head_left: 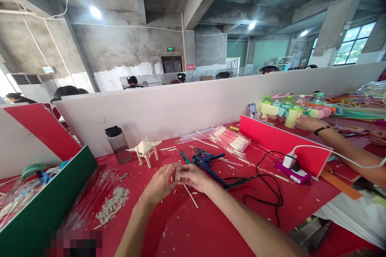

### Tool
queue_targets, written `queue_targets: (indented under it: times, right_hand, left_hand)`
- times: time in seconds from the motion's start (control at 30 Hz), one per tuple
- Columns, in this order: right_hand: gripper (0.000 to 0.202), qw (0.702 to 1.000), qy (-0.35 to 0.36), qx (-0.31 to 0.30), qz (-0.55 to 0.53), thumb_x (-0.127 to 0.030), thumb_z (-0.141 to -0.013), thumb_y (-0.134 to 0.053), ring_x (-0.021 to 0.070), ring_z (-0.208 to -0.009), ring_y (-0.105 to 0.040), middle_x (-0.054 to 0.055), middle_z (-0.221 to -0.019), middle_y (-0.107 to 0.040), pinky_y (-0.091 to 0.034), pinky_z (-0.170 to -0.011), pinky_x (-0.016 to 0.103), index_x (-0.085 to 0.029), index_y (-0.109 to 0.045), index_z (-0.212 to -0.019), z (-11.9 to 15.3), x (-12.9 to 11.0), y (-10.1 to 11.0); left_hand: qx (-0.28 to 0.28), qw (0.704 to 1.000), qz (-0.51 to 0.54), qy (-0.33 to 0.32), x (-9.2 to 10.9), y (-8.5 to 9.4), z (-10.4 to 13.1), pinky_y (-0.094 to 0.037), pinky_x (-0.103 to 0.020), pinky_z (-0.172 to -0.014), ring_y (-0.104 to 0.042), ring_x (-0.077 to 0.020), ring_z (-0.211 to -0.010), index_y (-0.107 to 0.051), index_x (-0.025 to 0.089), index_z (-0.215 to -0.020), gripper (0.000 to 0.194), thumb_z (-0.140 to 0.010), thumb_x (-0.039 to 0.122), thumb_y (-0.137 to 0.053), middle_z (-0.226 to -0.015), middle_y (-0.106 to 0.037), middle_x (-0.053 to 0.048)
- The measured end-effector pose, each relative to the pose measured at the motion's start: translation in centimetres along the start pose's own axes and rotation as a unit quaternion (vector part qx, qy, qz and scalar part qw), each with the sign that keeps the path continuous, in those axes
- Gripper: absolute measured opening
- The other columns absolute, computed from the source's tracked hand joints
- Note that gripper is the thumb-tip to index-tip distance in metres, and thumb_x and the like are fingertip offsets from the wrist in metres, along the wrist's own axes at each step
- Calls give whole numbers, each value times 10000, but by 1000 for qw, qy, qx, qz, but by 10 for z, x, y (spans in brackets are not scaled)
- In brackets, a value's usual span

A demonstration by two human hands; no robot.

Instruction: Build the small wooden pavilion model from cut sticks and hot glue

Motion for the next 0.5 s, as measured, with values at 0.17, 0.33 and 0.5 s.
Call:
queue_targets:
  times: [0.17,0.33,0.5]
  right_hand:
    - [445,1000,-1,-7,-8,-419,-537,-930,146,-735,-676,32,-828,-726,-518,-831,345,-153,-737,-837,-2,3,0]
    - [446,1000,6,-10,-2,-425,-524,-934,154,-736,-681,39,-806,-731,-513,-820,335,-143,-734,-806,0,2,-2]
    - [425,1000,1,-1,-18,-370,-503,-946,159,-732,-685,36,-788,-736,-523,-799,328,-139,-739,-794,1,-2,-4]
  left_hand:
    - [-3,1000,3,8,4,3,0,-475,-399,-1030,-594,-234,-1192,-504,276,-1307,525,-818,137,-638,-1284,-643,-56]
    - [0,1000,5,0,7,6,0,-478,-415,-1013,-603,-257,-1156,-537,261,-1250,426,-841,217,-649,-1237,-662,-76]
    - [13,1000,2,3,8,6,0,-474,-416,-1004,-605,-262,-1142,-538,260,-1225,401,-851,281,-680,-1220,-663,-76]
Point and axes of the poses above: each hand's wrist, its own z-axis away from the middle knuckle, its own y-axis out of the back of the hand, x = y × z, the point moved 1 cm from there along -z, towards the middle knuckle
